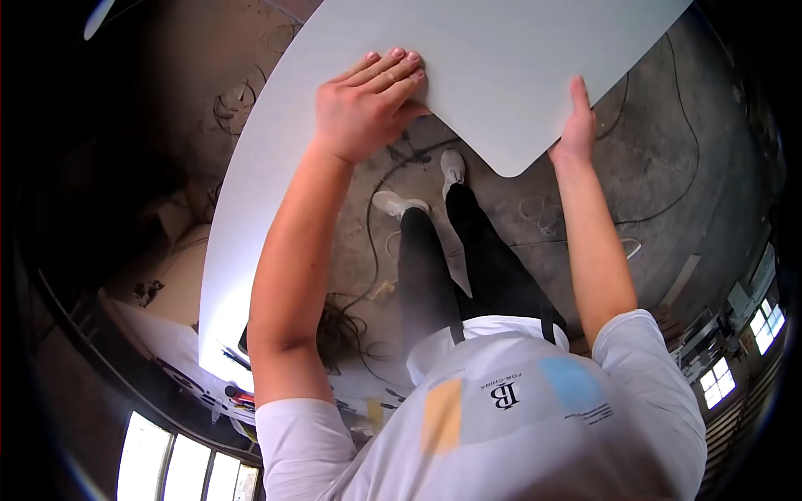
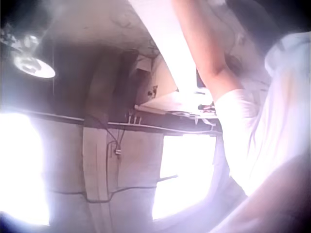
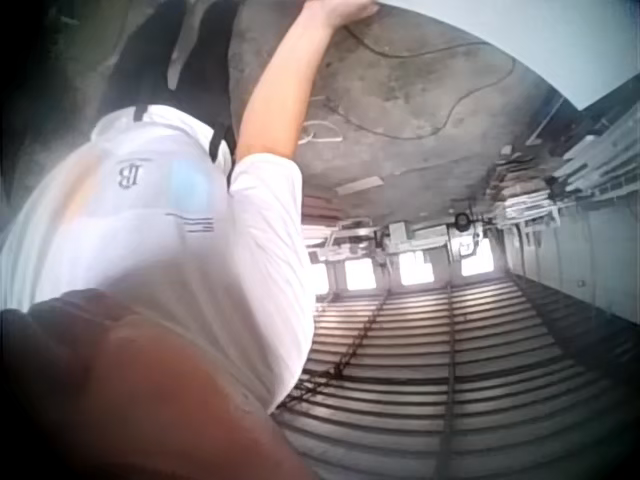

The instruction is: The person scrapes the curved edge of a white board using a utility knife. They then walk across a workshop to retrieve a white plastic component from a box and insert it into a pre-drilled hole in a white cabinet panel.

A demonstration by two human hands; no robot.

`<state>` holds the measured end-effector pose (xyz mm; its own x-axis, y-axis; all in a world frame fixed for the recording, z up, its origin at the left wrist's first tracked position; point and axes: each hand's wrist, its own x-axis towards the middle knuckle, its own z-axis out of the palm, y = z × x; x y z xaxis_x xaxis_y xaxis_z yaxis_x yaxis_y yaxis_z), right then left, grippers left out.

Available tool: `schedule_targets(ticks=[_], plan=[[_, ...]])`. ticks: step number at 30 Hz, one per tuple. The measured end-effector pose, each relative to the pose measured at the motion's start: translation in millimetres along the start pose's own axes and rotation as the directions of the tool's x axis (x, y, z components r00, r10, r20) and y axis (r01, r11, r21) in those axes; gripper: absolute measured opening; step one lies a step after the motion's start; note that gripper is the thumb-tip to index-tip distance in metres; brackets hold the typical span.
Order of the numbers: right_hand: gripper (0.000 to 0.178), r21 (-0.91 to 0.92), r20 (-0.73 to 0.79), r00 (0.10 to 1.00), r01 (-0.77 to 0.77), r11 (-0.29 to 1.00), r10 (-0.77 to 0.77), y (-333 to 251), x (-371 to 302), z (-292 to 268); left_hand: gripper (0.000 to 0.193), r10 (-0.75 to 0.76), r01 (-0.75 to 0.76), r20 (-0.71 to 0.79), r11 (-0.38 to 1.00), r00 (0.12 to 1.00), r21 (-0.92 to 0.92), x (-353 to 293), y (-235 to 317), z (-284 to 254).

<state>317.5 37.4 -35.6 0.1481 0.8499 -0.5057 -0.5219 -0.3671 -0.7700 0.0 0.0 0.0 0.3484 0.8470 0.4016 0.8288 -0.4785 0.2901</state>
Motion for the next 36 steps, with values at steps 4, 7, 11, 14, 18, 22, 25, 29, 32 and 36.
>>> schedule_targets(ticks=[4,7,11,14,18,22,25,29,32,36], plan=[[0.051,-0.055,-0.042,0.999,-0.01,0.998,0.008,-1,-2,-1,0.038,-0.011,0.011,0.022,1.0,1.0,-0.021,-3,-4,2],[0.049,-0.079,-0.061,0.998,-0.008,0.997,0.003,-2,-2,-4,0.034,0.006,-0.006,0.01,1.0,1.0,0.002,-7,0,7],[0.05,-0.049,-0.033,0.999,-0.018,0.999,0.017,-1,4,-9,0.036,0.028,-0.028,0.007,0.999,1.0,0.031,-1,4,3],[0.051,0.021,0.006,1.0,0.001,1.0,-0.001,7,7,0,0.035,0.008,-0.008,-0.004,1.0,1.0,0.03,-4,-3,1],[0.052,0.023,0.026,1.0,0.014,1.0,-0.014,7,6,0,0.034,0.0,0.0,0.0,0.999,1.0,0.032,-3,-3,0],[0.051,-0.014,-0.012,1.0,0.009,1.0,-0.009,8,6,1,0.029,-0.012,0.012,-0.009,1.0,1.0,0.012,-6,1,2],[0.051,-0.035,-0.003,1.0,0.004,0.999,-0.004,3,9,-5,0.026,-0.003,0.002,0.024,1.0,1.0,0.018,-2,2,1],[0.051,-0.055,-0.045,0.999,-0.001,0.998,-0.001,2,7,2,0.026,0.046,-0.045,-0.008,0.997,0.999,0.055,-4,-1,2],[0.051,-0.022,-0.026,0.999,0.018,1.0,-0.019,4,7,3,0.026,0.047,-0.046,-0.012,0.996,0.999,0.071,-4,-2,1],[0.051,-0.029,-0.017,1.0,-0.006,1.0,0.005,5,8,0,0.027,0.017,-0.016,-0.027,0.998,1.0,0.061,-5,-1,2]])
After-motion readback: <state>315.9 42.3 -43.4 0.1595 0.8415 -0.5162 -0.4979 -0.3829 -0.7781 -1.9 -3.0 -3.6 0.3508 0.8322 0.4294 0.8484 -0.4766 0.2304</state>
